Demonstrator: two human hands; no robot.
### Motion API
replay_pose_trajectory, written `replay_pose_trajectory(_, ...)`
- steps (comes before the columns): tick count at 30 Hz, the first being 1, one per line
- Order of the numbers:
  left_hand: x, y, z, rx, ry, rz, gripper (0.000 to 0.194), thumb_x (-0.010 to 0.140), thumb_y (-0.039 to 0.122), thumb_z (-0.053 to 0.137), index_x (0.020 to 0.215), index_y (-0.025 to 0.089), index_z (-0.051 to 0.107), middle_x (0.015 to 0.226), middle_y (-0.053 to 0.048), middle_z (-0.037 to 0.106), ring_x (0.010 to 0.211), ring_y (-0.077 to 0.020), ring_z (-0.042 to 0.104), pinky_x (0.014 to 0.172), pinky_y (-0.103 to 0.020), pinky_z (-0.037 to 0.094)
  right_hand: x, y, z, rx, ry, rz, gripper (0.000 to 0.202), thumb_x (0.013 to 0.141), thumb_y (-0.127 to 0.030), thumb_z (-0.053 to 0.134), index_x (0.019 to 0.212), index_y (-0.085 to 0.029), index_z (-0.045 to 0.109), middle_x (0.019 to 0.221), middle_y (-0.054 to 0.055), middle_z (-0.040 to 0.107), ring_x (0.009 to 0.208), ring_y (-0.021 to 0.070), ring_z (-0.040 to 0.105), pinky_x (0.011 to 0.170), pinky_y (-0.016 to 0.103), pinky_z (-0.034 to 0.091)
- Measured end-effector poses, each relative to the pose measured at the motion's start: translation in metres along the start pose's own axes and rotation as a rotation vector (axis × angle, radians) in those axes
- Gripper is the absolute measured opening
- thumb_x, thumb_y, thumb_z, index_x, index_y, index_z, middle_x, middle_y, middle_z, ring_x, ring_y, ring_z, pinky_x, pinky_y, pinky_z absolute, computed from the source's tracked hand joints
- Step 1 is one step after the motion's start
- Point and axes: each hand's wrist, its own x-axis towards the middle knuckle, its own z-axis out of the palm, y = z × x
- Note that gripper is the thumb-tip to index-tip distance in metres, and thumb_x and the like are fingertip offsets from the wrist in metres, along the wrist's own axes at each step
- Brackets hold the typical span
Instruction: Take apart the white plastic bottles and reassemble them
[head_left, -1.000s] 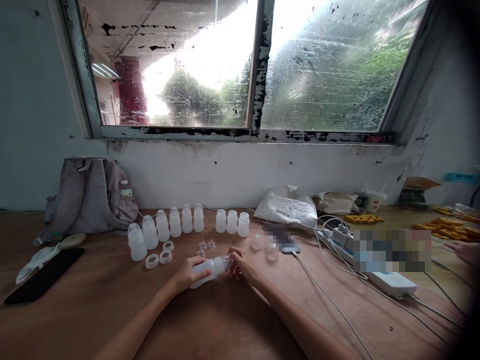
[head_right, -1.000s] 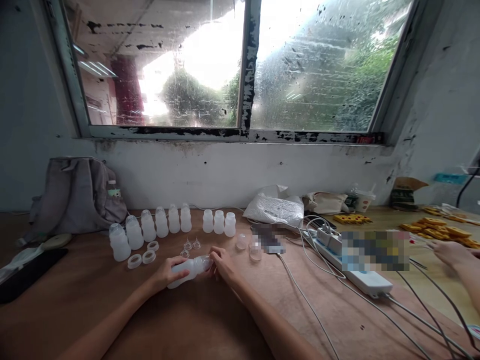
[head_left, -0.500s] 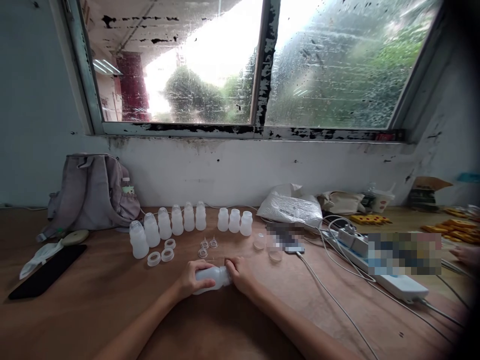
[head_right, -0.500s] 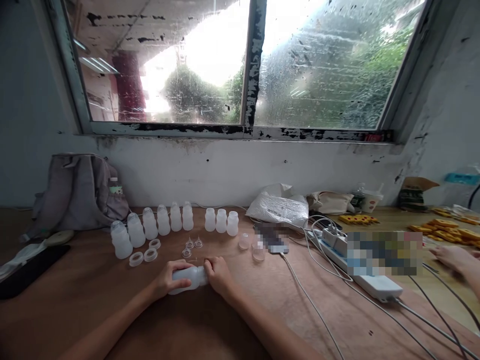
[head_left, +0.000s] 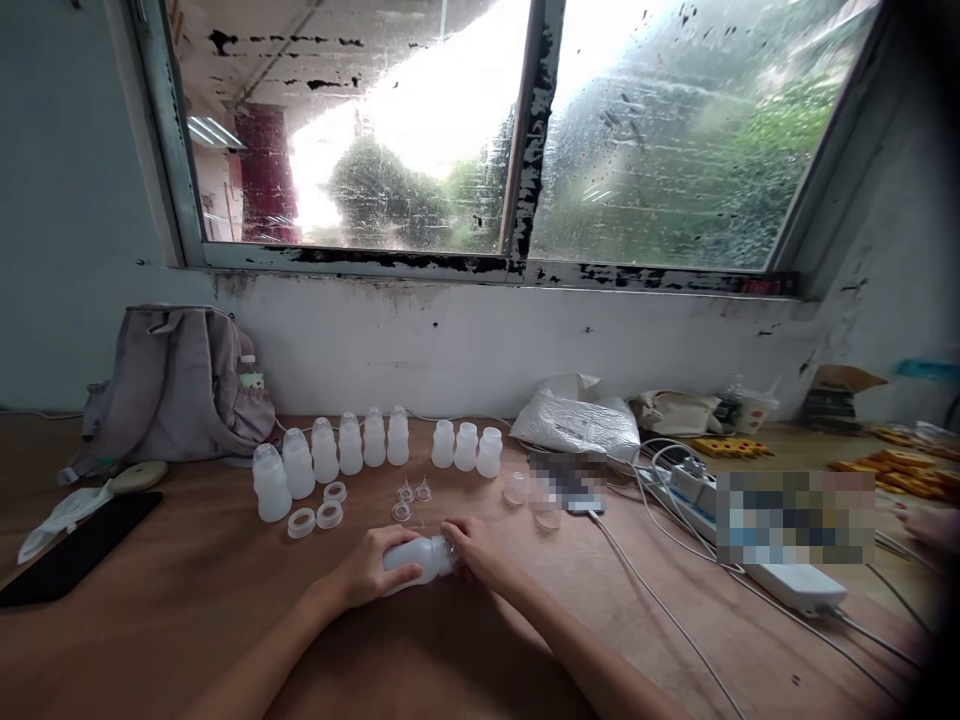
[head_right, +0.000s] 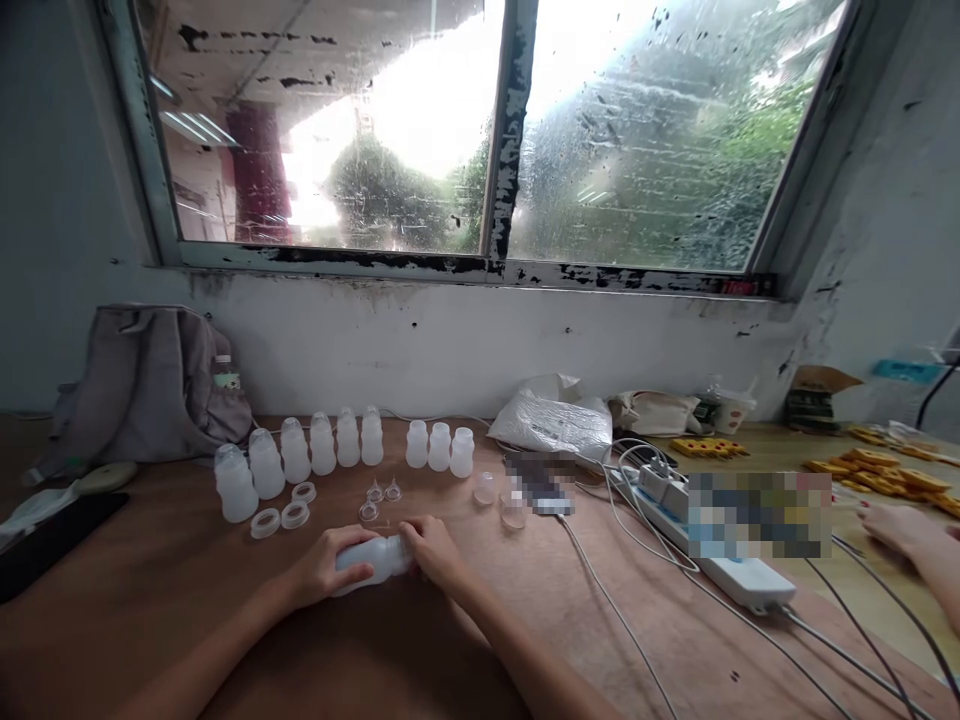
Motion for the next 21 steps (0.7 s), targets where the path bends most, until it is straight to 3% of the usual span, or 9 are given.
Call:
replay_pose_trajectory(5,0.002,-0.011,0.002,0.173,0.12,-0.022,0.04,0.078,0.044,0.045,0.112,0.023,0.048,0.097,-0.005,0.059,0.087,-0.0193,0.054,0.079,-0.03,0.041,0.004,-0.005,-0.011,0.188,0.012,0.003,0.038,0.076,-0.053,0.038,0.078,-0.016,0.047,0.056,-0.003,0.049,0.031,0.0058,0.041,0.025,0.016,0.026)
replay_pose_trajectory(11,0.003,-0.015,0.003,0.287,0.181,0.007,0.037,0.086,0.039,0.028,0.116,0.023,0.041,0.108,-0.005,0.054,0.1,-0.0184,0.048,0.088,-0.033,0.035,0.004,-0.011,-0.015,0.174,0.095,-0.225,0.036,0.073,-0.048,0.05,0.088,-0.015,0.053,0.063,-0.001,0.049,0.053,0.0105,0.05,0.037,0.018,0.04)
replay_pose_trajectory(16,0.005,-0.022,0.004,0.468,0.336,0.004,0.037,0.086,0.035,0.029,0.121,0.023,0.036,0.117,-0.005,0.05,0.107,-0.0191,0.044,0.096,-0.04,0.027,0.017,-0.04,-0.041,-0.06,0.298,-0.402,0.034,0.074,-0.042,0.053,0.098,-0.018,0.054,0.078,0.004,0.057,0.065,0.0128,0.053,0.057,0.024,0.046)
replay_pose_trajectory(18,0.006,-0.027,0.0,0.515,0.438,-0.01,0.034,0.086,0.031,0.03,0.117,0.021,0.041,0.113,-0.006,0.052,0.105,-0.0194,0.045,0.093,-0.038,0.03,0.032,-0.055,-0.055,-0.122,0.428,-0.46,0.035,0.075,-0.041,0.051,0.101,-0.018,0.053,0.087,0.006,0.058,0.071,0.014,0.055,0.061,0.024,0.045)
replay_pose_trajectory(21,0.005,-0.039,-0.009,0.63,0.539,-0.078,0.03,0.082,0.026,0.036,0.108,0.02,0.049,0.108,-0.007,0.054,0.102,-0.0214,0.047,0.09,-0.036,0.032,0.065,-0.071,-0.067,-0.228,0.557,-0.487,0.034,0.077,-0.041,0.049,0.102,-0.018,0.053,0.084,0.005,0.06,0.074,0.0142,0.055,0.066,0.025,0.043)
